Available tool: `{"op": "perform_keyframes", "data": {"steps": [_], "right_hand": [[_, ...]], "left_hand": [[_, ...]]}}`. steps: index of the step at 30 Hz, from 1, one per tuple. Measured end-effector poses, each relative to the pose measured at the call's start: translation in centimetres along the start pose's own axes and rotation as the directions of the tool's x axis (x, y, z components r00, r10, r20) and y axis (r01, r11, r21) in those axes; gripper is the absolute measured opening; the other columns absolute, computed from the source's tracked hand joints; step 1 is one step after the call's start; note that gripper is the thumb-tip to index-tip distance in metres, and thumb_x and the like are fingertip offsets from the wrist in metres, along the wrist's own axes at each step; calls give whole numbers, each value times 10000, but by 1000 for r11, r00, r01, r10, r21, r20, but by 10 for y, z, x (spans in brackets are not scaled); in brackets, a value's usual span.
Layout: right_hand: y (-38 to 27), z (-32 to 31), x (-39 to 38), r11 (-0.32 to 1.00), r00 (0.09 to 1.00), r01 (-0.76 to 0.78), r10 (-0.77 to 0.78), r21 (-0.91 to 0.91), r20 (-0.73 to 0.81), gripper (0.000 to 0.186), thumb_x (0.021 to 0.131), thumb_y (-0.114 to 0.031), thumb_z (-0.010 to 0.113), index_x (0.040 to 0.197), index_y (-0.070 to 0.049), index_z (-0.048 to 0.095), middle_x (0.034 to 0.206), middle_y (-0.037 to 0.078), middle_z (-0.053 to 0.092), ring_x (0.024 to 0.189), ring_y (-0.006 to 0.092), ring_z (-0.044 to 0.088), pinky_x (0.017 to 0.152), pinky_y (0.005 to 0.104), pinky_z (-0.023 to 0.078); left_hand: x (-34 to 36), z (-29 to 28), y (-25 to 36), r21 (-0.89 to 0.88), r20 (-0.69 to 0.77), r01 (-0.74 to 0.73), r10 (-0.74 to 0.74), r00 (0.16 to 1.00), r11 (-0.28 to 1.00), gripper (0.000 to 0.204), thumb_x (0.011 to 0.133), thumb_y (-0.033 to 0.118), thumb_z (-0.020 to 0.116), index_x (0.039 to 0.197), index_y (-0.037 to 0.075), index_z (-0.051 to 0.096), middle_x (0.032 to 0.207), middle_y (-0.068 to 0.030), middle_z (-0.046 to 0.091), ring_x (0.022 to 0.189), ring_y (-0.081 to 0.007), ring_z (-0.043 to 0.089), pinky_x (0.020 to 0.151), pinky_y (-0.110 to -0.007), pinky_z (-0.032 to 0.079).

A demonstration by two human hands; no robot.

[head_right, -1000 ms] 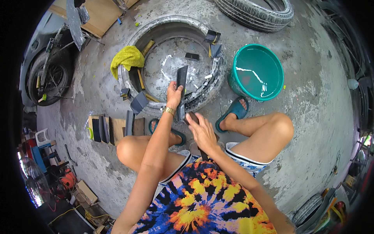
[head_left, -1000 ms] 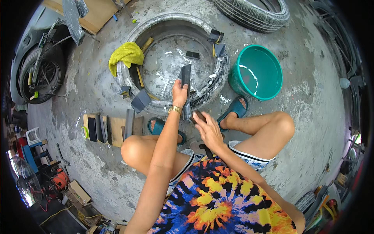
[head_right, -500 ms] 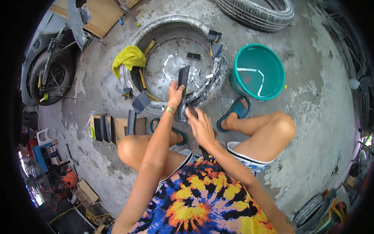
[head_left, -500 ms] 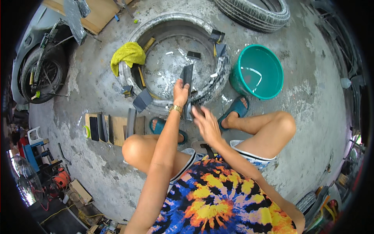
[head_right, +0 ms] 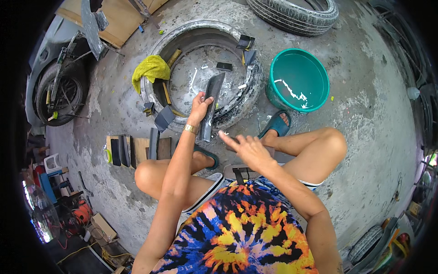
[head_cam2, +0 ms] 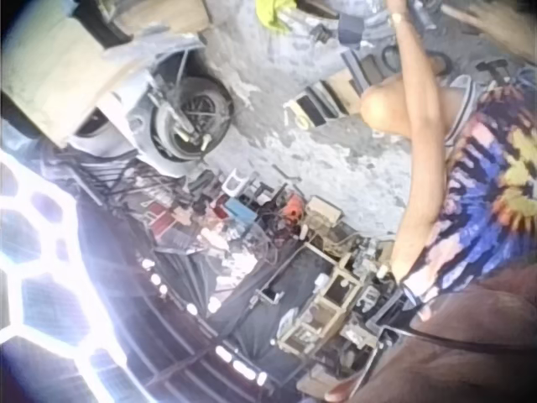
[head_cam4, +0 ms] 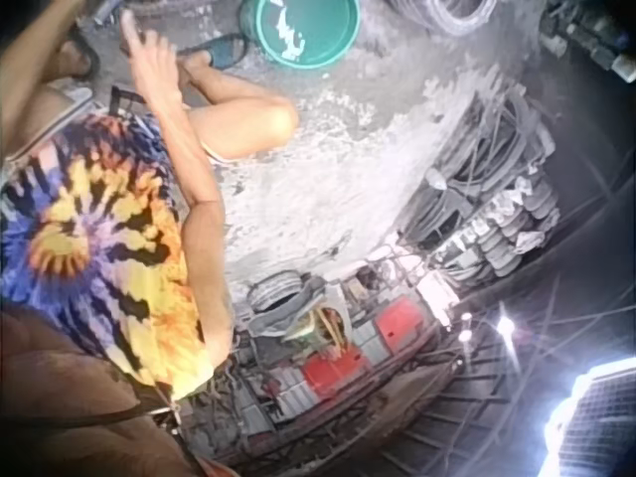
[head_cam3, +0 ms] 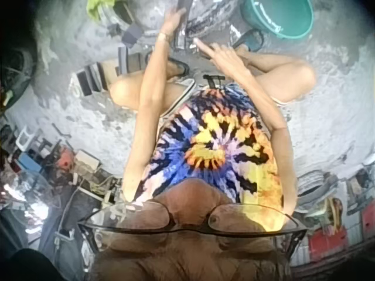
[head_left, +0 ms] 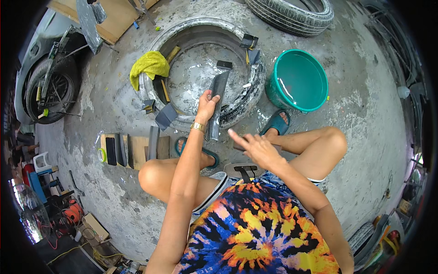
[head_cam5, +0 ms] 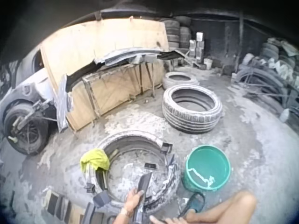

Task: Manually sanding a curved black automotive part using sandpaper and water from a bucket.

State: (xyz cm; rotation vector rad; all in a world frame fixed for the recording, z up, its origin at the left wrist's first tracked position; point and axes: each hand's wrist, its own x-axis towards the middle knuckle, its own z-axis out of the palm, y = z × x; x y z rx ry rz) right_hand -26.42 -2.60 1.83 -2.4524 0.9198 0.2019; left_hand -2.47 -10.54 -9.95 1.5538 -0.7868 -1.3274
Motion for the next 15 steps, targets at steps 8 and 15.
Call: {"op": "perform_keyframes", "data": {"steps": [8, 15], "right_hand": [[-21, 6, 22, 961, 966, 135, -182, -239, -185, 829, 810, -5, 519, 1490, -398, 253, 1037, 133, 561, 869, 304, 601, 758, 431, 493], [46, -35, 34, 969, 929, -56, 139, 240, -344, 742, 788, -54, 694, 1447, -157, 368, 1192, 144, 581, 1057, 338, 580, 916, 433, 469]], "left_hand": [[-41, 3, 44, -90, 27, -81, 84, 996, 993, 232, 877, 60, 622, 1063, 5, 495, 880, -67, 636, 774, -103, 577, 657, -252, 461], [-69, 3, 65, -140, 75, -116, 127, 989, 983, 196, 908, 65, 608, 1066, 23, 500, 885, -52, 648, 745, -82, 576, 640, -232, 460]]}}
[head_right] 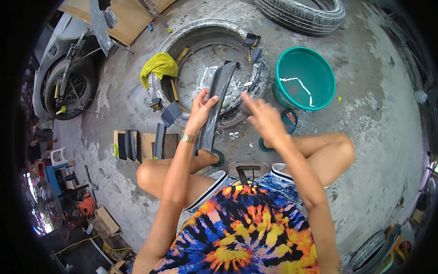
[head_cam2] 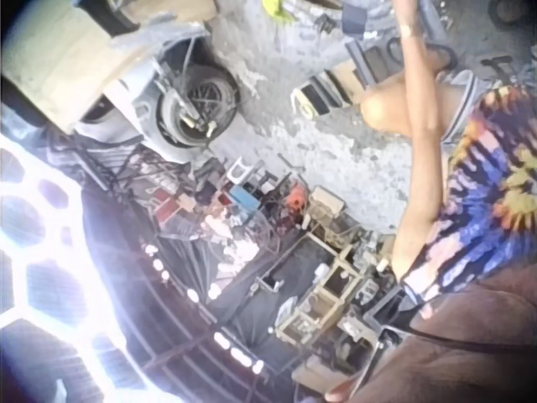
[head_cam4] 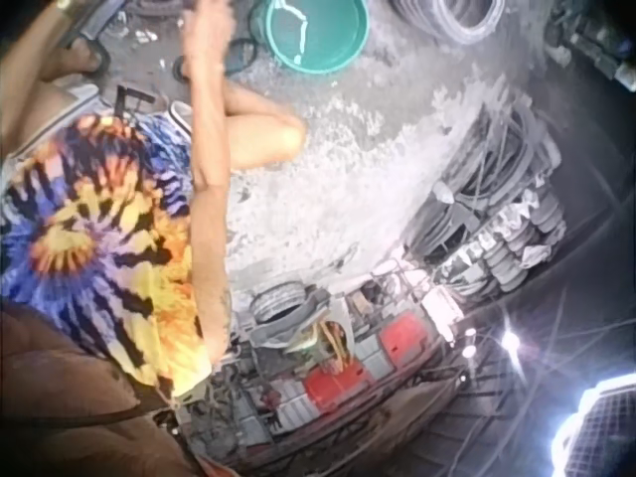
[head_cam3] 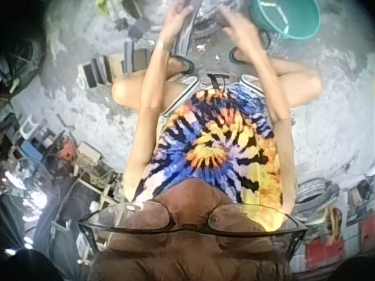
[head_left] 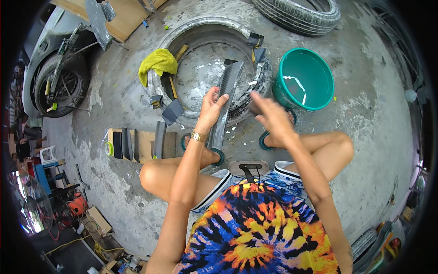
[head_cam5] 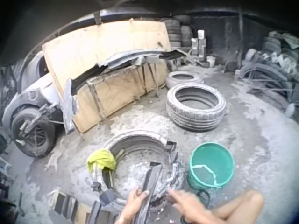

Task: Manually sanding a curved black automotive part using sandpaper and water from a bucket.

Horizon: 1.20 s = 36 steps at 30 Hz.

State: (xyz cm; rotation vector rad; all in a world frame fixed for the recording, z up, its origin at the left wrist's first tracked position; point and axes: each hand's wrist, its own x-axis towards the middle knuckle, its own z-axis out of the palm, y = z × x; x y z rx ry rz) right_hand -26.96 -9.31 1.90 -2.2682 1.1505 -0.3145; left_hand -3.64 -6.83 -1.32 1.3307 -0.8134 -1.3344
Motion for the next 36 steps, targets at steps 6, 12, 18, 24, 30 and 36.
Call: {"op": "perform_keyframes", "data": {"steps": [6, 12, 18, 24, 30, 36], "right_hand": [[126, -67, 38, 962, 898, -238, 272, 137, -346, 442, 820, -150, 698, 1209, -90, 498, 1149, 213, 612, 1076, 382, 595, 897, 440, 467], [259, -37, 64, 771, 771, -637, 637, -3, -1, 572, 787, -288, 733, 1239, -94, 442, 1177, 219, 616, 1119, 391, 586, 924, 452, 450], [312, -13, 54, 691, 692, -704, 720, -165, 59, 801, 754, -298, 756, 1428, -143, 353, 1211, 207, 601, 1133, 356, 583, 926, 448, 453], [209, -97, 46, 849, 769, -448, 526, -282, 364, 587, 748, -248, 779, 1249, -97, 514, 1131, 171, 633, 999, 303, 627, 855, 414, 474], [39, -80, 18, 839, 943, -324, 249, 436, 222, 458, 816, -110, 692, 1234, -78, 509, 1155, 111, 601, 1064, 201, 561, 922, 333, 440], [-11, 60, -5, 814, 992, -106, 47, 571, 117, 485, 855, -141, 688, 1304, -66, 522, 1165, 97, 581, 1074, 193, 548, 930, 306, 428]], "left_hand": [[7, -15, -34, 40, -44, -61, 62, 997, 997, 181, 918, 95, 622, 1045, 44, 504, 792, -7, 636, 629, -40, 559, 534, -205, 439], [15, -31, -69, 112, -161, 87, -68, 985, 990, 209, 924, 153, 628, 1049, 41, 503, 755, -2, 628, 591, -36, 539, 508, -206, 417], [24, -11, -85, 88, -234, 111, -87, 968, 990, 222, 921, 178, 613, 1019, 0, 525, 657, 6, 570, 556, -55, 468, 487, -246, 353], [34, -24, -107, 408, -297, 155, -29, 954, 900, 397, 874, 158, 601, 1210, -39, 529, 736, -116, 611, 659, -173, 553, 632, -346, 453], [32, -25, -107, 308, -316, 117, -14, 949, 944, 538, 856, 129, 589, 1365, 0, 472, 837, -158, 670, 717, -222, 609, 709, -352, 482], [41, -10, -113, 328, -330, 58, 56, 942, 943, 522, 850, 108, 586, 1354, 9, 493, 917, -165, 688, 795, -214, 640, 755, -320, 489]]}}
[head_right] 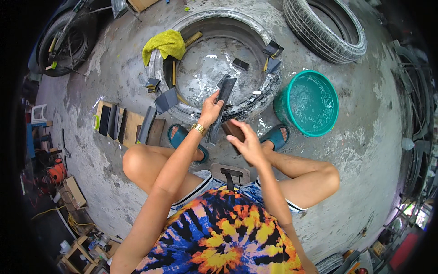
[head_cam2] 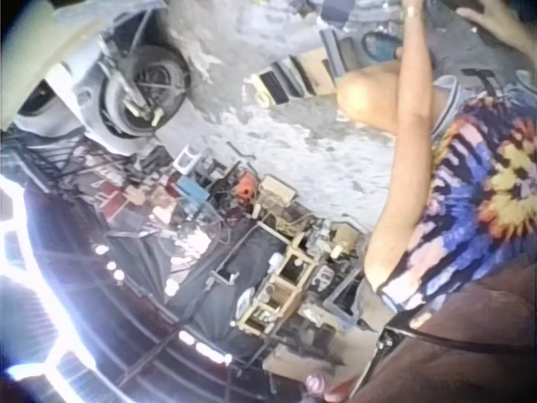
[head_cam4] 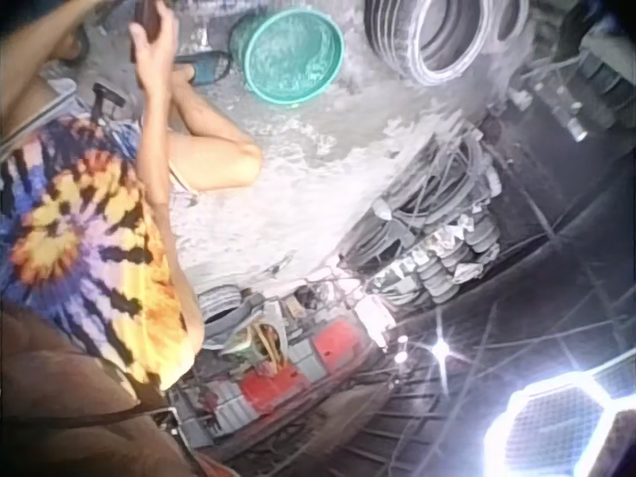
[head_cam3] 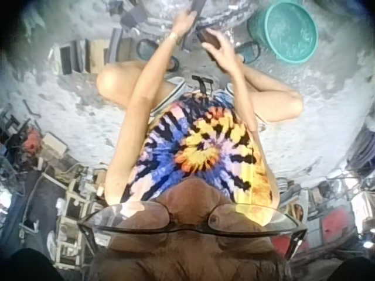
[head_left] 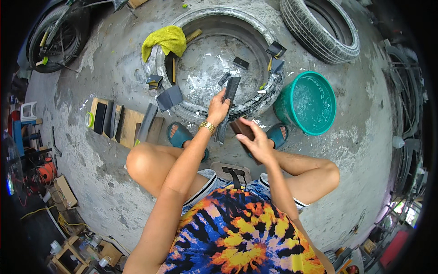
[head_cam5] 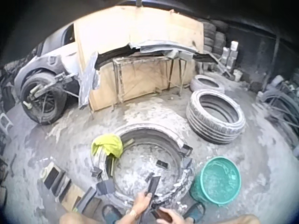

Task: Manually sanding a curved black automotive part using sandpaper and water from a bucket.

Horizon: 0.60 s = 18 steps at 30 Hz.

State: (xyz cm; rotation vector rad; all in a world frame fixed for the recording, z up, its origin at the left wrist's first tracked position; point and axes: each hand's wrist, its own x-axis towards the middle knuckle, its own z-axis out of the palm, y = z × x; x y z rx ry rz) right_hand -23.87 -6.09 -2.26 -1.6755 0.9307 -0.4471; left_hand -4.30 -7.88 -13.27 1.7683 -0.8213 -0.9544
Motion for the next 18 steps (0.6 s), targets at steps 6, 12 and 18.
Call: {"op": "perform_keyframes", "data": {"steps": [6, 12, 18], "right_hand": [[3, 49, 0, 987, 993, 84, -95, -139, -76, 393, 879, -145, 662, 1256, -72, 579, 1110, 169, 570, 1003, 325, 590, 887, 361, 463], [-8, 42, 10, 952, 988, -20, -29, -305, -153, 402, 889, -169, 645, 1284, -132, 578, 1165, 211, 549, 1022, 416, 591, 832, 438, 494], [-21, 64, -26, 961, 991, 33, -67, -273, -117, 350, 872, -140, 657, 1216, -86, 621, 1138, 203, 570, 972, 369, 591, 863, 410, 473]], "left_hand": [[4, 0, -22, -161, 28, 63, -59, 998, 985, 518, 849, 113, 592, 1352, 26, 502, 1032, -192, 687, 879, -226, 662, 794, -324, 491], [8, 6, 2, -178, 89, 113, -98, 991, 977, 504, 863, 96, 592, 1353, 30, 500, 1043, -199, 689, 923, -211, 661, 814, -328, 491], [1, -24, 16, -64, 72, 115, -110, 991, 991, 487, 862, 78, 554, 1338, -10, 501, 1137, -202, 661, 989, -237, 649, 889, -332, 479]]}}
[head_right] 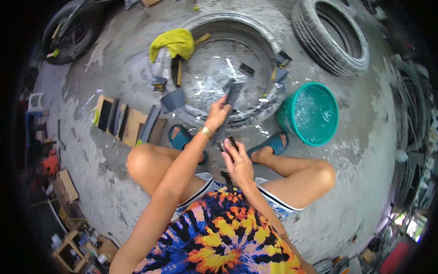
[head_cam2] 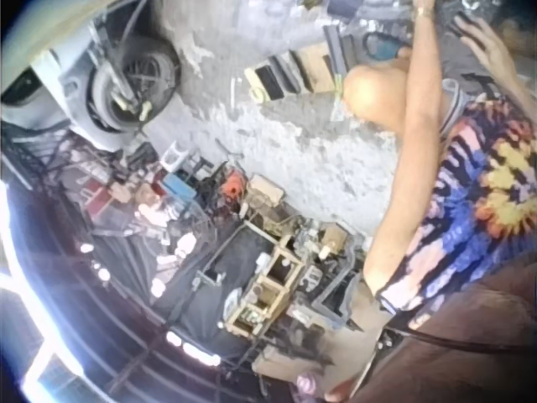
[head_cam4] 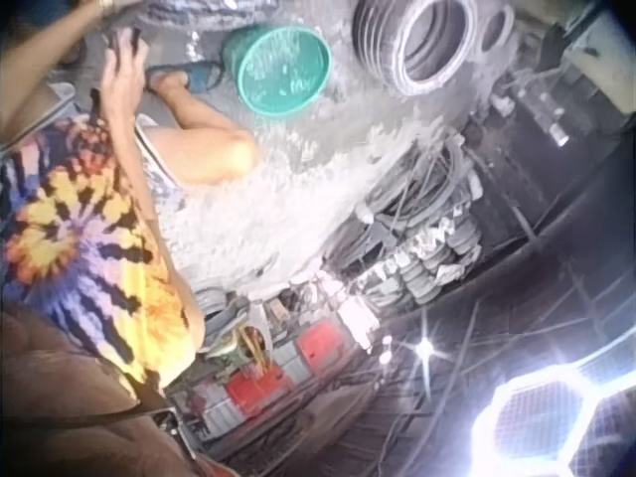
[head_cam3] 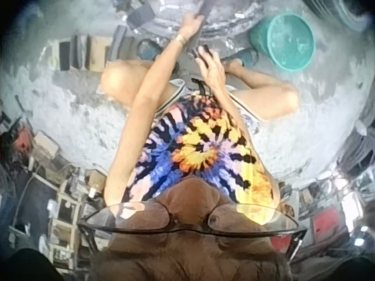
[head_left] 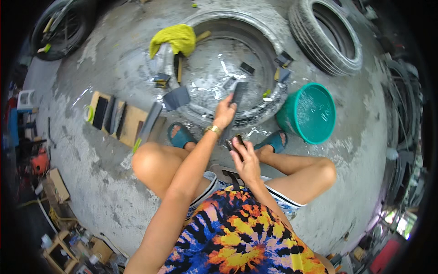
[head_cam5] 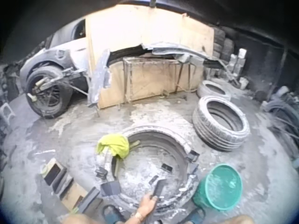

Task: Manually sanding a curved black automotive part using sandpaper and water from a bucket.

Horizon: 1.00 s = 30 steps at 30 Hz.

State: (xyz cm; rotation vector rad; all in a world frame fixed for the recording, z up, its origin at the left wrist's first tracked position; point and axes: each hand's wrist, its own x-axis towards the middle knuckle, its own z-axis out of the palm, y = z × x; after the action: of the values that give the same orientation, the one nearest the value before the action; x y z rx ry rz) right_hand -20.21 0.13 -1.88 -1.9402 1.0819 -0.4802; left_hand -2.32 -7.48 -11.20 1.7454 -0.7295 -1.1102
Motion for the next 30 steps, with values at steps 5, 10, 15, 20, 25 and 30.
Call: {"op": "perform_keyframes", "data": {"steps": [5, 10, 15, 20, 25, 30], "right_hand": [[-7, -1, 41, 993, 998, 69, -70, -94, -7, 361, 903, -136, 591, 1254, -50, 598, 1205, 216, 588, 1091, 382, 543, 962, 422, 417], [43, 1, -18, 971, 975, 221, -221, -90, 9, 428, 905, -67, 589, 1325, -9, 529, 1104, 217, 546, 1022, 369, 546, 932, 409, 417], [34, 5, 48, 982, 982, 183, -181, -49, 44, 411, 911, -104, 593, 1311, -29, 535, 1152, 229, 545, 1039, 393, 549, 895, 423, 431], [49, -7, 56, 985, 985, 170, -170, -34, 2, 417, 902, -101, 606, 1300, 2, 535, 1117, 233, 572, 1053, 393, 551, 900, 437, 435], [32, 5, 2, 951, 956, 292, -290, -103, 35, 416, 933, -116, 565, 1326, 10, 514, 1138, 257, 535, 1053, 406, 540, 907, 443, 420], [19, 4, 53, 978, 986, 161, -165, -134, -19, 405, 940, -143, 561, 1308, 21, 525, 1137, 272, 554, 1066, 420, 531, 925, 417, 411]], "left_hand": [[7, 32, -57, 482, -69, -343, 425, 903, 807, 442, 851, 167, 501, 1242, -33, 548, 1239, -270, 562, 1124, -383, 550, 995, -429, 422], [-6, 37, -24, 12, -86, -141, 142, 986, 990, 509, 820, 95, 525, 1329, 78, 525, 1187, -221, 624, 1110, -330, 605, 961, -397, 452], [2, 12, -30, 37, -170, -90, 95, 981, 995, 500, 846, 101, 551, 1342, 61, 509, 1179, -207, 633, 1100, -327, 606, 953, -370, 449], [0, 22, 5, -10, -44, 10, -10, 999, 1000, 493, 841, 113, 558, 1329, 46, 521, 1240, -209, 593, 1163, -330, 555, 1001, -365, 416], [2, 31, -22, 136, -251, -123, 154, 956, 983, 480, 843, 104, 538, 1321, 58, 529, 1193, -215, 618, 1115, -350, 584, 965, -377, 448], [1, 16, -1, -17, -148, -134, 130, 980, 991, 460, 809, 61, 522, 1266, 57, 571, 1184, -216, 624, 1128, -359, 579, 962, -405, 453]]}}
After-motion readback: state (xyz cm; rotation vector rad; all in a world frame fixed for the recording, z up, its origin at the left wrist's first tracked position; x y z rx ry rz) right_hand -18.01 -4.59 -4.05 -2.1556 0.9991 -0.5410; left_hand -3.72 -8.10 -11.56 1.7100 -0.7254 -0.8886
